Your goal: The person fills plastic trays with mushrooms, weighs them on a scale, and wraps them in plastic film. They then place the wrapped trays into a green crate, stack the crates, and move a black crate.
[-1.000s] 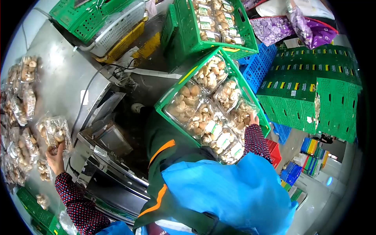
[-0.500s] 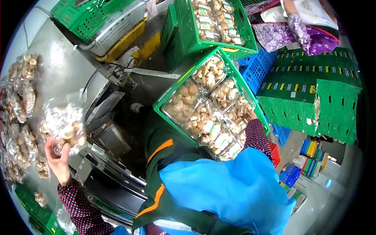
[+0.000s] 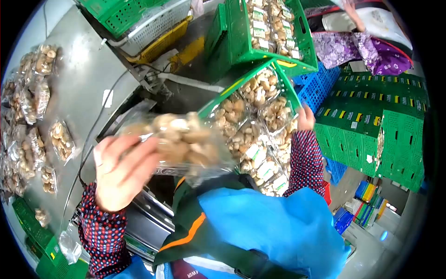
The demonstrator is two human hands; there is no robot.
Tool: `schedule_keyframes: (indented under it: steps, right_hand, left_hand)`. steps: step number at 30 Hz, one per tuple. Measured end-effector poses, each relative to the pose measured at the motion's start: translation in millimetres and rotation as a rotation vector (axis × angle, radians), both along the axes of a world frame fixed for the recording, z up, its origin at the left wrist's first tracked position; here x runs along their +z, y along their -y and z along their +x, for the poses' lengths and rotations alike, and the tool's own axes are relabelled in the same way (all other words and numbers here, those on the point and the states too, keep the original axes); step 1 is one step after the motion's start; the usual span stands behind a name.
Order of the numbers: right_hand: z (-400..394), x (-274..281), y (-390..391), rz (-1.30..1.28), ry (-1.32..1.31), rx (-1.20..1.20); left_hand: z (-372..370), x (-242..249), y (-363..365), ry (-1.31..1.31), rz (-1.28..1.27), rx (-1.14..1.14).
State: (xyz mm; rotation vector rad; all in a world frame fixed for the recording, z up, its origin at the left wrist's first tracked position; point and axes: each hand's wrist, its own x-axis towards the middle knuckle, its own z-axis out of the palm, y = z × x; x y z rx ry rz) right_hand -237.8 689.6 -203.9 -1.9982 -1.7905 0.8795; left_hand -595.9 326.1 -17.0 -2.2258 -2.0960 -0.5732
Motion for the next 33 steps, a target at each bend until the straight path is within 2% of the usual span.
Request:
schedule_keyframes:
  steps: [1, 2, 3, 4, 6, 7, 8, 10, 11, 13, 16, 17, 19, 21, 22, 23, 24, 27, 29, 30, 31, 33]
  right_hand:
    - [-50, 34, 28, -0.345, -0.525, 0.215]
    - [-100, 67, 56, -0.834, -0.93, 0.301]
    - [-137, 87, 80, -1.298, -1.067, 0.485]
    - [-165, 95, 111, -1.353, -1.061, 0.748]
    - [-175, 96, 143, -1.151, -1.034, 0.901]
    - [-164, 89, 146, -1.139, -1.066, 0.861]
    - [-149, 75, 135, -1.162, -1.137, 0.763]
    - [-83, 51, 101, -1.168, -1.217, 0.494]
    - [-47, 46, 92, -1.153, -1.193, 0.352]
    - [29, 39, 93, -1.103, -1.043, 0.063]
    - [110, 0, 128, -1.12, -0.787, -0.449]
    - [115, -22, 143, -1.118, -0.742, -0.613]
    - [103, -59, 173, -1.031, -0.68, -0.867]
    - [99, -96, 200, -0.68, -0.495, -0.468]
    - [98, -103, 195, -0.758, -0.456, -0.705]
    - [114, -112, 186, -0.727, -0.384, -0.655]
    - [136, -119, 174, -0.697, -0.312, -0.605]
    - [48, -37, 178, -0.362, -0.101, -0.619]
    - [117, -147, 174, -0.129, 0.058, -0.157]
    - [98, -122, 167, -0.513, -0.07, -0.06]
    - [86, -123, 171, -0.636, -0.282, -0.054]
    - [88, -112, 165, -0.701, -0.3, -0.274]
  left_hand:
    - [8, -3, -13, -0.051, 0.085, -0.105]
    - [19, -6, -25, -0.113, 0.166, -0.176]
    - [27, -4, -37, -0.182, 0.172, -0.257]
    - [36, -2, -48, -0.248, 0.181, -0.34]
    - [44, -2, -55, -0.253, 0.24, -0.266]
    - [43, -2, -52, -0.269, 0.257, -0.197]
    - [26, -3, -42, -0.137, 0.262, -0.134]
    - [-9, 3, -7, -0.077, -0.046, 0.235]
    - [-31, -17, 20, -0.15, 0.058, 0.419]
    - [-84, -51, 75, -0.116, -0.055, 0.734]
    - [-145, -109, 157, -0.196, -0.108, 0.944]
    - [-158, -125, 178, -0.228, -0.146, 1.035]
    - [-192, -168, 219, -0.104, -0.113, 1.166]
    - [-226, -206, 254, 0.163, -0.173, 1.322]
    - [-228, -208, 244, 0.448, -0.107, 1.396]
    - [-228, -212, 234, 0.741, -0.038, 1.454]
    - [-221, -204, 219, 0.844, -0.002, 1.369]
    - [-202, -177, 172, 0.884, -0.128, 1.641]
    - [-214, -187, 175, 0.808, -0.075, 1.67]
    - [-226, -192, 180, 0.701, -0.016, 1.689]
    - [-230, -203, 186, 0.642, 0.101, 1.742]
    - [-232, -215, 201, 0.626, 0.411, 1.883]
